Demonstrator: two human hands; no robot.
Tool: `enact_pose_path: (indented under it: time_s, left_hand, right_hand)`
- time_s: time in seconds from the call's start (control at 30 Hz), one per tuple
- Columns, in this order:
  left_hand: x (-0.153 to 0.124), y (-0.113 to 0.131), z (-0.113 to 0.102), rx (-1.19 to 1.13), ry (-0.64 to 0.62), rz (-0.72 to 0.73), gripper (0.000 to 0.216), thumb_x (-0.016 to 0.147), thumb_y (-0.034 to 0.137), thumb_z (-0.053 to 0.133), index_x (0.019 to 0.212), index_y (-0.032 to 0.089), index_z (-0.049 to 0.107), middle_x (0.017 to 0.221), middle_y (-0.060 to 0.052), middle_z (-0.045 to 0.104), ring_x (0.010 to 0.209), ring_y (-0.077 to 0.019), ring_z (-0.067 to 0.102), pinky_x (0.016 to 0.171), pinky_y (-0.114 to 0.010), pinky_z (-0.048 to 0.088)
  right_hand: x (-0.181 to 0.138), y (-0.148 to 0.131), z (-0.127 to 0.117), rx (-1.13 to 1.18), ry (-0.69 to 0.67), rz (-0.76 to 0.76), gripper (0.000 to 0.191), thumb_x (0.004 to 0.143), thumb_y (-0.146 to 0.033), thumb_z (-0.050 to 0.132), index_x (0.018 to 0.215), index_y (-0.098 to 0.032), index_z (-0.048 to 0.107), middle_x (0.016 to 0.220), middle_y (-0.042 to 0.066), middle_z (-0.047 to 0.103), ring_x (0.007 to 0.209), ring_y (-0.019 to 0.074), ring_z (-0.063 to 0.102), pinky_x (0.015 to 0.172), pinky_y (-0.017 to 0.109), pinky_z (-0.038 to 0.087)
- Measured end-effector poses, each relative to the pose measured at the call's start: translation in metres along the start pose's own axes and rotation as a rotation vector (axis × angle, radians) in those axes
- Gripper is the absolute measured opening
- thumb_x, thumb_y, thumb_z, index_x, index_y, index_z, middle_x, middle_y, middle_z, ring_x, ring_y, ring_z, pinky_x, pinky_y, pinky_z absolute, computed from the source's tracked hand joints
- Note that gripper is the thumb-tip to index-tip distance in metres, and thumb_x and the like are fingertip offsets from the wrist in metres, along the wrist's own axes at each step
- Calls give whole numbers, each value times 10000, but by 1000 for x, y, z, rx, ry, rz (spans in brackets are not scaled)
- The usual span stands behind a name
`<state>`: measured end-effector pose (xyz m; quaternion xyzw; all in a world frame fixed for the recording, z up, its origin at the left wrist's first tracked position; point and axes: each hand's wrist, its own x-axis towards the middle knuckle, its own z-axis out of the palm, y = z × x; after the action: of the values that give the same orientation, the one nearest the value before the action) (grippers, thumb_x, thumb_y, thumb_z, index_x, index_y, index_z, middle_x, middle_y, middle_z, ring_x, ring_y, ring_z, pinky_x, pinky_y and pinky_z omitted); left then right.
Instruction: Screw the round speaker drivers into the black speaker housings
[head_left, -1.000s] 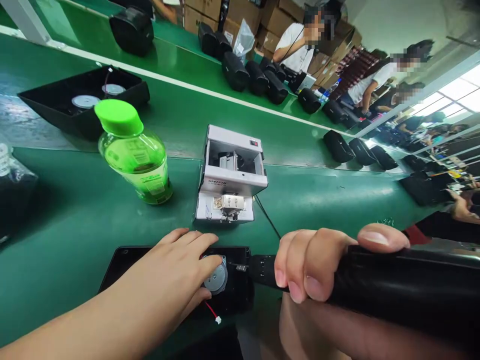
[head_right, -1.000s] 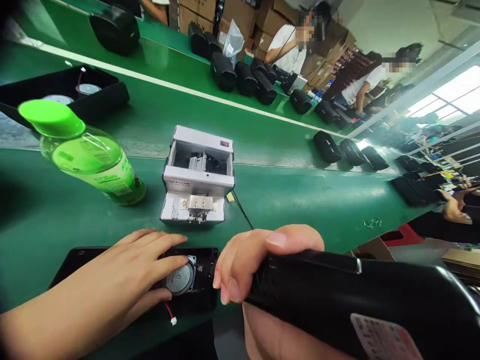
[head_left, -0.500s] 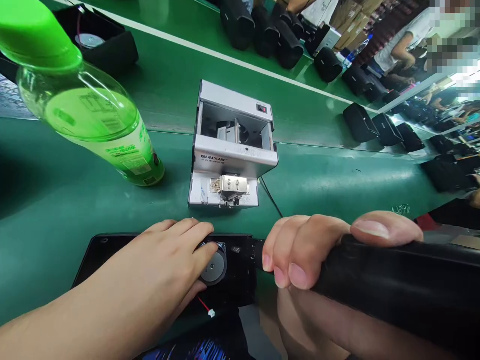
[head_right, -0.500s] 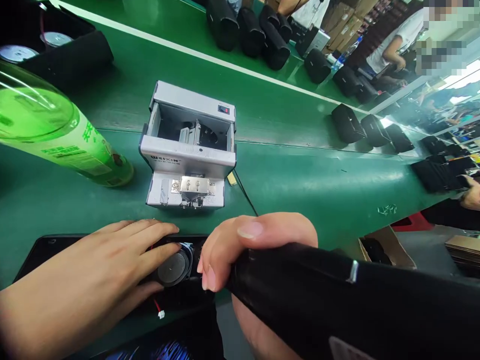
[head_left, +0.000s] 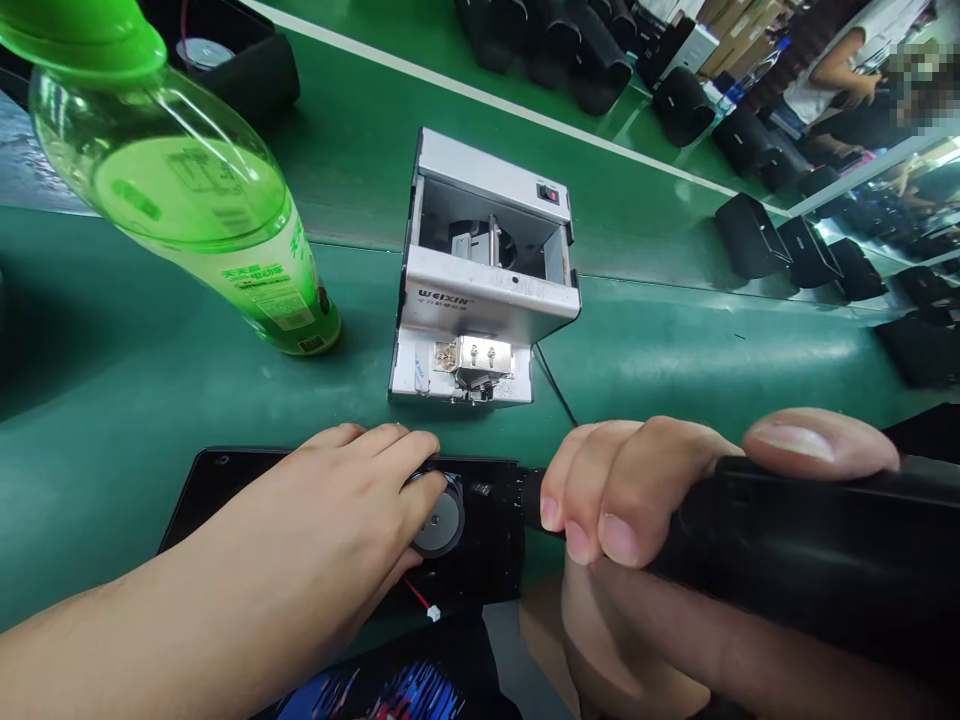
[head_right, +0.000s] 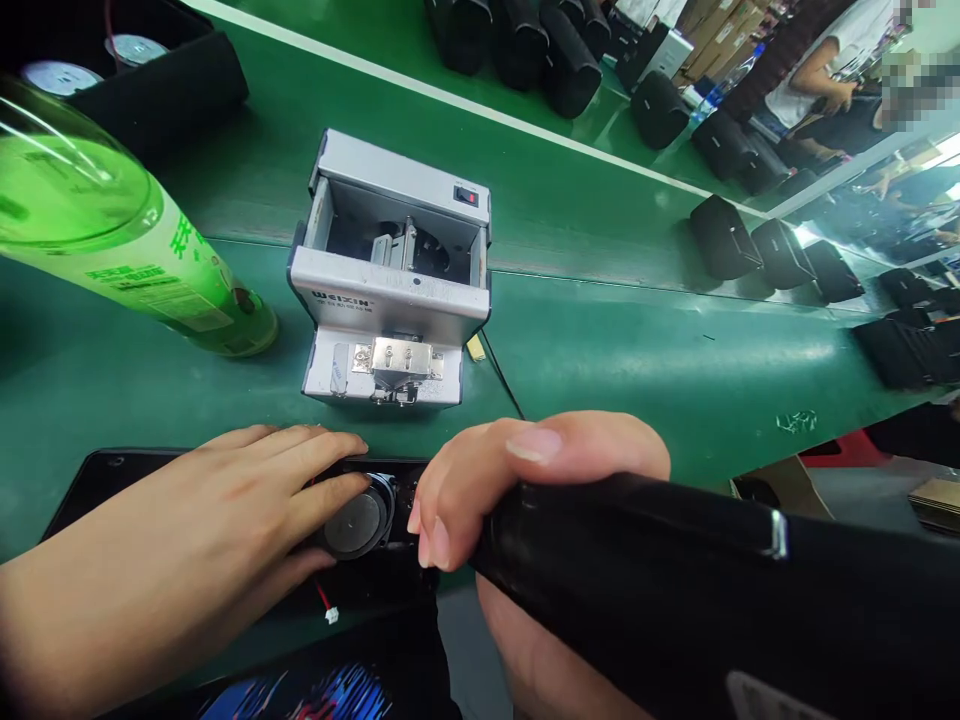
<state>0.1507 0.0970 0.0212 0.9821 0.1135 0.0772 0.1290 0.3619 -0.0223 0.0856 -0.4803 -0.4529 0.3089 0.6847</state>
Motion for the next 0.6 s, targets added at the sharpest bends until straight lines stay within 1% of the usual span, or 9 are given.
enact_pose_path:
  time_s: [0.07, 0.13, 0.23, 0.3, 0.37, 0.43, 0.5, 0.57, 0.6]
  left_hand:
    - [0, -1, 0, -8, -3, -1, 239, 865, 242, 821, 1103, 227, 839, 1279, -169, 832, 1018, -391, 804, 747, -554, 643]
    - [0, -1, 0, -23, -3, 1, 230, 870, 238, 824, 1099, 222, 838, 1287, -172, 829, 1011, -392, 804, 742, -558, 644]
    - [-1, -1, 1, -52, -24, -16, 225, 869, 237, 854, 1094, 232, 833, 1268, -153, 830, 1007, -380, 801, 762, -556, 644]
    - [-2, -1, 1, -72, -38, -35, 232, 869, 251, 885, 1094, 241, 829, 1258, -142, 826, 1012, -378, 795, 784, -552, 633]
    - [-2, -1, 0, -102, -39, -53, 247, 866, 252, 913, 1097, 249, 826, 1226, -124, 820, 1018, -375, 790, 816, -545, 620]
    - [-1, -1, 0, -136, -47, -73, 252, 873, 234, 925, 1103, 259, 824, 1182, -94, 813, 1028, -360, 785, 857, -525, 610]
    - [-1, -2, 0, -154, -72, -93, 248, 887, 224, 924, 1111, 268, 827, 1168, -74, 808, 1050, -345, 784, 893, -507, 606]
    - [0, -3, 0, -144, -100, -98, 259, 895, 234, 922, 1138, 264, 837, 1236, -88, 811, 1091, -357, 790, 909, -519, 610]
    - [0, -3, 0, -136, -112, -93, 285, 893, 238, 923, 1165, 261, 843, 1282, -101, 810, 1112, -370, 793, 911, -533, 615]
  right_hand:
    - [-1, 0, 5, -10, 67, 8, 391, 1269, -485, 531, 1183, -386, 899, 672, -18, 722, 541, 197, 709, 581, 408, 689]
    - [-3, 2, 7, -19, 81, 2, 402, 1264, -535, 528, 1192, -395, 897, 672, -20, 718, 525, 199, 706, 568, 410, 689]
    - [-3, 4, 9, 4, 99, 9, 343, 1217, -593, 606, 1204, -389, 881, 692, -26, 742, 530, 202, 731, 569, 397, 695]
    - [-3, 6, 11, 12, 85, 18, 277, 1199, -542, 662, 1159, -384, 886, 677, -35, 748, 526, 196, 728, 559, 375, 684]
    - [-1, 9, 15, 2, 61, 10, 273, 1211, -487, 668, 1129, -365, 897, 668, -31, 741, 529, 195, 714, 543, 372, 663]
    - [0, 14, 20, 4, 53, -30, 245, 1198, -485, 712, 1137, -326, 889, 692, -21, 737, 543, 198, 699, 529, 378, 637]
    - [2, 20, 23, 21, 72, -97, 255, 1143, -533, 801, 1141, -286, 866, 711, -21, 726, 537, 196, 671, 505, 373, 596]
    - [2, 24, 24, 34, 68, -130, 280, 1110, -562, 841, 1130, -283, 856, 713, -31, 716, 524, 186, 644, 502, 365, 568]
    - [1, 25, 24, 26, 46, -121, 299, 1107, -583, 839, 1133, -286, 860, 720, -29, 722, 527, 188, 646, 513, 371, 569]
